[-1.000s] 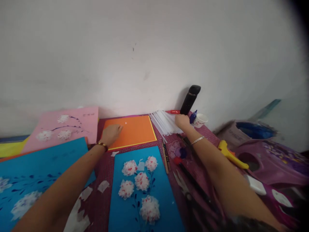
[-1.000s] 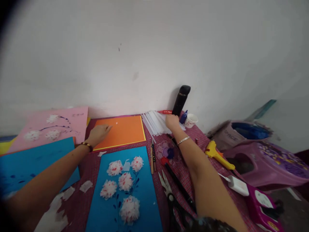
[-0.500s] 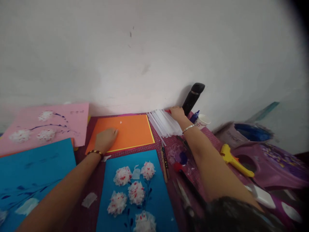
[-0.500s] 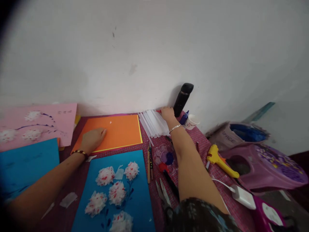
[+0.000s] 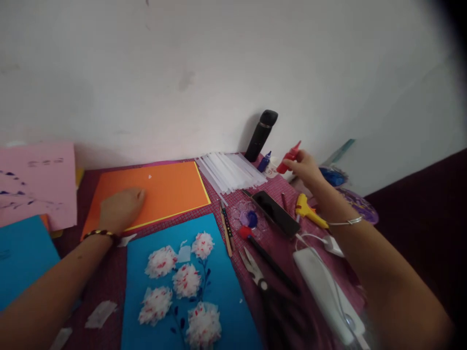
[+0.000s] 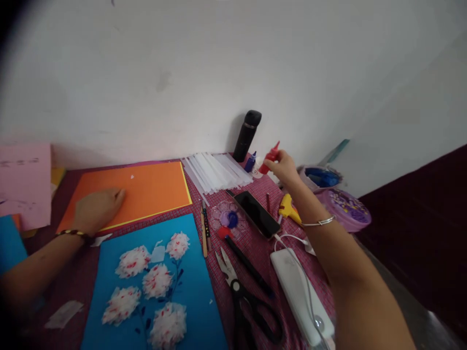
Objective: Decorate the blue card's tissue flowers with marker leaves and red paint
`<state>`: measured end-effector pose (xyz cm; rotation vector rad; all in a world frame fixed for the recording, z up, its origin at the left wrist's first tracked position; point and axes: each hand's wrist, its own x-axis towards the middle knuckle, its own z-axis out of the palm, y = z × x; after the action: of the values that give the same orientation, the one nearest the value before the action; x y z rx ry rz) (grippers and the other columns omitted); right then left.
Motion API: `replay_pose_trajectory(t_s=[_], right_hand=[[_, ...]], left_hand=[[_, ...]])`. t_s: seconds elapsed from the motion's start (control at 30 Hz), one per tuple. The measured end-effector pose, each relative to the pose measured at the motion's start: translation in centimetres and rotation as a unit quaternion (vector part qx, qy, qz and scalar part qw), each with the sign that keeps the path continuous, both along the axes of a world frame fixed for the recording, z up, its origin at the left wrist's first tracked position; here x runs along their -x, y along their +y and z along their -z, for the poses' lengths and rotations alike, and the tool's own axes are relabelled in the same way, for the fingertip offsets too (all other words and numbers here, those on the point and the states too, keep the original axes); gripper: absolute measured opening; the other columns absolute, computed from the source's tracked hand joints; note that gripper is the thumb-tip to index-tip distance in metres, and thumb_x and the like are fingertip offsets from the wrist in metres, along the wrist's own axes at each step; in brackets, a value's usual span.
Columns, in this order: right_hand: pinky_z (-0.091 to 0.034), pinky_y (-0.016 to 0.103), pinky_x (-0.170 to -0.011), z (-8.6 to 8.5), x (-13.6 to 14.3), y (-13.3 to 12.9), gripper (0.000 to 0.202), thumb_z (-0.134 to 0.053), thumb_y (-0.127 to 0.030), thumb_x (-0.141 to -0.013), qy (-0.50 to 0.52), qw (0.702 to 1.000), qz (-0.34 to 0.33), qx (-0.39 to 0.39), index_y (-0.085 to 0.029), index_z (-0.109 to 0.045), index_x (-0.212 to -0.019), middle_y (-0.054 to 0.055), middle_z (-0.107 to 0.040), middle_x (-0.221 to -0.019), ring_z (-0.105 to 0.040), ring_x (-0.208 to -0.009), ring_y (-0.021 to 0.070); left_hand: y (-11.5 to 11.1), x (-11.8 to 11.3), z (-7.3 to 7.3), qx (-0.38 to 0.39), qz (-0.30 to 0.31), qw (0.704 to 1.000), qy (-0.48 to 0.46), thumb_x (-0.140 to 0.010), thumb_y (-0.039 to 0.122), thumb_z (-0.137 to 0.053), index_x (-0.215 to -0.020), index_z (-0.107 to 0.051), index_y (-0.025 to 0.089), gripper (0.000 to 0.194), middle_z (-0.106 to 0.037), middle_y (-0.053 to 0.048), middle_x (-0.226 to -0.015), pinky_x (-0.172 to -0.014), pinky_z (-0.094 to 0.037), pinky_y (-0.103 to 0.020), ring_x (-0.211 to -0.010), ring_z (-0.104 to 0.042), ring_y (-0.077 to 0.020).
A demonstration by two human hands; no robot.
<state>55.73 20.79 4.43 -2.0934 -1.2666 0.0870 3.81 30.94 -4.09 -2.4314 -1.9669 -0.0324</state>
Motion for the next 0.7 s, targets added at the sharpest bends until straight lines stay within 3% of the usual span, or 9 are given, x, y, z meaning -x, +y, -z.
replay_pose_trajectory(t_s=[0.07,0.17,0.33,0.43,0.57,0.7], right_hand=[[-0.051,0.027,-0.062,1.8,-1.0,-1.7,0.034,-0.059,-0.031,-0.08,0.046,0.999,0.024,0.016,-0.012,-0.057,-0.109,0.007,-0.067,-0.093,-0.061,-0.071,0.0152],[-0.051,0.029,-0.065,4.1,-1.3,-2.2,0.032,-0.062,-0.026,-0.075,0.054,0.997,0.05,0.019,-0.011,-0.059,-0.102,0.007,-0.066,-0.089,-0.06,-0.071,0.016],[-0.052,0.032,-0.075,5.8,-0.8,-1.6,0.033,-0.066,-0.022,-0.068,0.072,0.996,0.036,0.046,-0.01,-0.063,-0.099,0.009,-0.07,-0.093,-0.064,-0.082,0.0187],[-0.053,0.029,-0.069,5.6,-1.0,-2.2,0.046,-0.066,-0.022,-0.069,0.099,0.993,0.013,0.065,-0.011,-0.061,-0.113,0.011,-0.071,-0.104,-0.066,-0.08,0.0176],[-0.054,0.031,-0.063,3.8,-1.7,-4.0,0.066,-0.068,-0.026,-0.069,0.112,0.991,0.004,0.079,-0.012,-0.053,-0.133,0.018,-0.068,-0.119,-0.066,-0.075,0.0183],[-0.055,0.036,-0.072,1.3,-0.1,-5.2,0.065,-0.067,-0.029,-0.074,-0.028,1.0,-0.005,0.013,-0.016,-0.053,-0.137,0.017,-0.066,-0.124,-0.068,-0.079,0.0209]], left_hand=[[-0.1,-0.1,-0.1,0.001,0.0,1.0,-0.003,-0.1,0.047,-0.015,-0.095,-0.067,0.016,0.061,-0.072,-0.02,-0.108,-0.071,-0.052,-0.044,-0.097,-0.068,-0.038],[-0.2,-0.1,-0.2,0.007,0.001,1.0,-0.005,-0.099,0.045,-0.017,-0.097,-0.068,0.015,0.059,-0.071,-0.021,-0.109,-0.072,-0.051,-0.044,-0.099,-0.068,-0.0377],[-0.2,0.0,-0.1,0.01,0.0,1.0,-0.012,-0.099,0.046,-0.015,-0.099,-0.068,0.016,0.061,-0.071,-0.021,-0.112,-0.068,-0.049,-0.044,-0.1,-0.067,-0.0383],[-0.1,-0.1,0.0,0.003,-0.008,1.0,-0.008,-0.099,0.046,-0.017,-0.096,-0.068,0.016,0.059,-0.072,-0.02,-0.109,-0.068,-0.049,-0.042,-0.097,-0.068,-0.0371],[-0.2,-0.4,0.0,-0.007,-0.009,1.0,-0.01,-0.098,0.042,-0.02,-0.094,-0.068,0.015,0.055,-0.073,-0.018,-0.106,-0.068,-0.049,-0.04,-0.097,-0.068,-0.0358],[-0.3,-0.4,0.0,-0.015,-0.011,1.0,-0.002,-0.098,0.042,-0.021,-0.094,-0.068,0.015,0.055,-0.073,-0.018,-0.105,-0.068,-0.049,-0.038,-0.096,-0.068,-0.0348]])
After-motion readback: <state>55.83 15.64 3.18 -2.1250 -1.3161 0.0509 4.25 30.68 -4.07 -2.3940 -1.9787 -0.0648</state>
